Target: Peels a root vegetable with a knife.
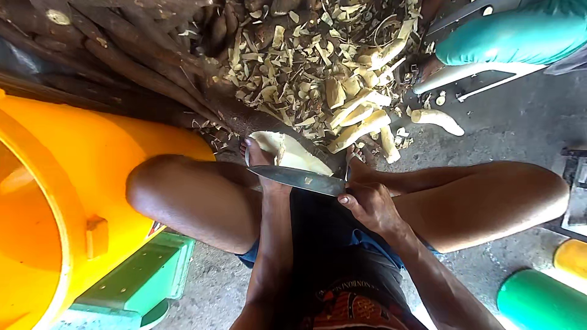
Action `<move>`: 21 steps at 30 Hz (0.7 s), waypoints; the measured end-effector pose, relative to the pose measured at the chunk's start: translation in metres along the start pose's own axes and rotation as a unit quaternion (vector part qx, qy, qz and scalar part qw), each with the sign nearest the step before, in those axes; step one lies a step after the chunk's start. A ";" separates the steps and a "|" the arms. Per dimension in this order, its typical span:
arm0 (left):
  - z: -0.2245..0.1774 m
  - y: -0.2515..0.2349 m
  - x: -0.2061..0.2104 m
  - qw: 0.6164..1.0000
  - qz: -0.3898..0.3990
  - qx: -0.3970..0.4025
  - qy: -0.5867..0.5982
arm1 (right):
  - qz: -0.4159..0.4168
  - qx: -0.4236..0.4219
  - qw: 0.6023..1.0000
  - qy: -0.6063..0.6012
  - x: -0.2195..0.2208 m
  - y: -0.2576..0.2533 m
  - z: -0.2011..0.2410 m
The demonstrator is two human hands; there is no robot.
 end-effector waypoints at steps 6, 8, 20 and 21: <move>-0.009 -0.006 0.009 0.980 -0.130 0.011 -0.148 | -0.007 -0.027 0.998 0.049 -0.001 -0.006 0.006; -0.011 -0.005 0.013 0.978 -0.132 0.006 -0.161 | -0.015 -0.034 0.996 0.081 0.001 -0.009 0.005; 0.003 0.008 0.007 0.996 0.000 -0.074 -0.058 | 0.056 0.002 0.998 -0.013 -0.027 -0.029 -0.031; 0.005 0.002 0.006 0.991 -0.011 -0.030 -0.128 | 0.047 -0.054 0.997 0.024 -0.026 -0.032 -0.022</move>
Point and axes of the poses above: each hand's wrist, its own y-axis away from the middle knuckle, its own x-axis out of the palm, z = x × y, the point moved 2 cm from there along -y, towards the middle knuckle, and after that the axes turned 2 degrees about y, right-handed, at the moved point
